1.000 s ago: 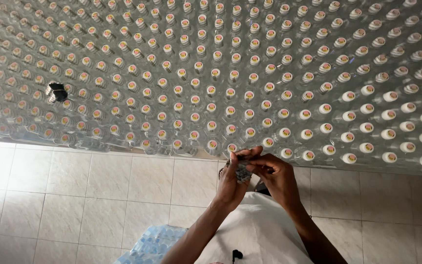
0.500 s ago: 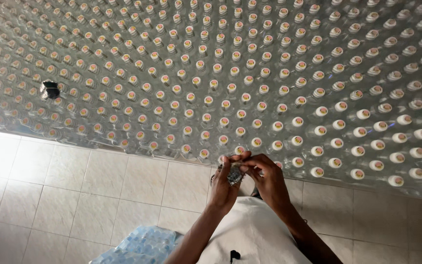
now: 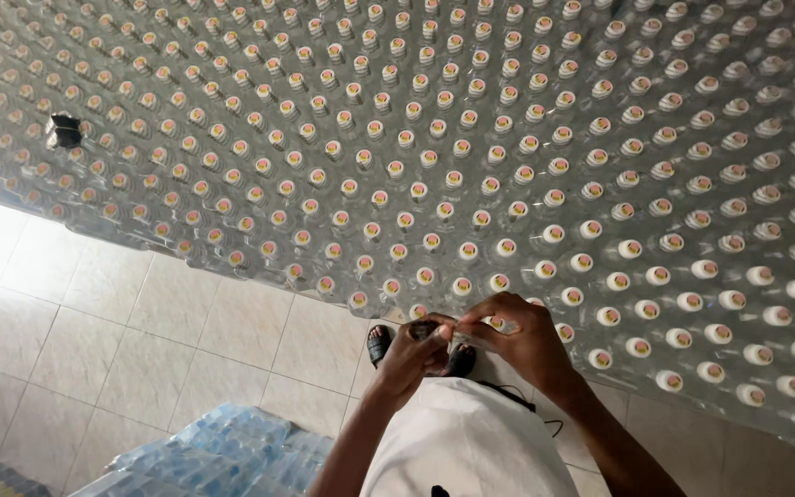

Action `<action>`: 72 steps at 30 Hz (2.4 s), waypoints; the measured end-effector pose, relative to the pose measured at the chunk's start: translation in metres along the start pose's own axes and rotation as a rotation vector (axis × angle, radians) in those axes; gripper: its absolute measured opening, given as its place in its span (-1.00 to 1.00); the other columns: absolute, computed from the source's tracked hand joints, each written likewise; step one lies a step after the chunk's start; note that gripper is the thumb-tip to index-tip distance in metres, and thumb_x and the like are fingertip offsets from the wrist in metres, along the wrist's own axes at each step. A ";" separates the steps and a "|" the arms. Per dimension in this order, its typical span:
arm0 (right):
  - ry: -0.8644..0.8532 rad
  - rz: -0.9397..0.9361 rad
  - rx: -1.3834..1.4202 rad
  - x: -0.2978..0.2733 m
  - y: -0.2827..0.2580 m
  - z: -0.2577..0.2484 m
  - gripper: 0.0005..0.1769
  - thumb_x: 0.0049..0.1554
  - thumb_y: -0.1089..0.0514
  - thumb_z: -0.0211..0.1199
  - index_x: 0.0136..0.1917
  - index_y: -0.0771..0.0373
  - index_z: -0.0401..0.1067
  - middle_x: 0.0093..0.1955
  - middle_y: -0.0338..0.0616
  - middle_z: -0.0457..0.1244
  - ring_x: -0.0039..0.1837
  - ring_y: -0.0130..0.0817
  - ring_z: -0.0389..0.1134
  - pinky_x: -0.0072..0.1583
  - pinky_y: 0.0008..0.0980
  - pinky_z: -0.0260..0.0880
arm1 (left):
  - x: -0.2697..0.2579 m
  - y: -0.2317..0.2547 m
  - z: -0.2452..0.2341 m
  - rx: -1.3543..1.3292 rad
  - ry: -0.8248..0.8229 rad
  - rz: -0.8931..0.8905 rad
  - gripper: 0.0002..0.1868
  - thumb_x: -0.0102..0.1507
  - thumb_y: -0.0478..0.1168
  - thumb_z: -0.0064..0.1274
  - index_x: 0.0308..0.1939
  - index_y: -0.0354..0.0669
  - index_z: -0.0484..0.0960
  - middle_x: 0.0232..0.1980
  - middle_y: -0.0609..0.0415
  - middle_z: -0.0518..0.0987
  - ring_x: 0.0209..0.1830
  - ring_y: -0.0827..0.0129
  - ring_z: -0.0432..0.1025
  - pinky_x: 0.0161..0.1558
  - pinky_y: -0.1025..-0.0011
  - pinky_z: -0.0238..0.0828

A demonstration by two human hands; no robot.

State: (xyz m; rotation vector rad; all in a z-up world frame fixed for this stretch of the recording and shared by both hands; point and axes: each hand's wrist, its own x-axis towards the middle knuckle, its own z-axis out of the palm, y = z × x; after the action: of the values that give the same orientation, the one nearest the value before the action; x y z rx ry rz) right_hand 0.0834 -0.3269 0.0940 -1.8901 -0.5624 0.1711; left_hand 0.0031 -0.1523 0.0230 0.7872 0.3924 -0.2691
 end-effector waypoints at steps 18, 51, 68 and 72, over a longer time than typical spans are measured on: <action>-0.331 -0.135 -0.162 0.076 0.010 -0.064 -0.90 0.01 0.19 0.45 -0.21 0.17 0.54 -0.05 -0.14 0.39 0.12 -0.08 0.43 0.22 -0.09 0.33 | 0.059 0.058 0.048 0.412 0.047 0.259 -0.75 0.18 -0.46 0.20 -0.06 -0.53 0.62 -0.64 0.10 0.32 -0.76 0.58 0.17 -0.69 0.63 0.06; -0.453 -0.302 -0.781 0.107 0.122 -0.036 -0.87 0.13 0.01 0.31 -0.04 -0.11 0.43 -0.08 -0.49 0.37 0.13 -0.48 0.37 0.35 -0.21 0.08 | 0.106 0.029 0.044 1.639 0.220 0.461 -0.53 0.29 -0.27 0.10 0.29 0.02 0.45 0.01 0.04 0.63 -0.11 -0.04 0.60 -0.17 0.04 0.58; -0.188 -0.297 -0.519 0.077 0.055 -0.035 -0.80 0.16 0.11 0.34 0.07 0.04 0.46 -0.09 -0.36 0.38 0.03 -0.38 0.41 0.23 -0.23 0.24 | 0.059 0.044 0.046 0.419 0.223 0.446 -0.68 0.39 -0.15 -0.06 0.19 -0.13 0.56 0.13 -0.02 0.65 -0.31 0.36 0.58 -0.21 0.38 0.57; -0.136 -0.149 -0.156 0.060 0.009 -0.006 -0.85 0.13 0.06 0.38 -0.04 0.10 0.56 -0.18 -0.26 0.35 -0.05 -0.28 0.39 0.04 -0.38 0.44 | 0.046 0.037 0.036 -0.337 -0.015 0.373 -0.60 0.47 -0.04 -0.19 0.16 -0.25 0.57 0.41 -0.17 0.45 0.43 0.05 0.34 0.21 0.29 0.47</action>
State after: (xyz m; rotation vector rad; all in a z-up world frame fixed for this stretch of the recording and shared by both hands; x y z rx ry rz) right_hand 0.1406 -0.3073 0.0973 -1.9881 -0.8273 0.1626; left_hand 0.0667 -0.1573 0.0490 0.5121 0.2601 0.1386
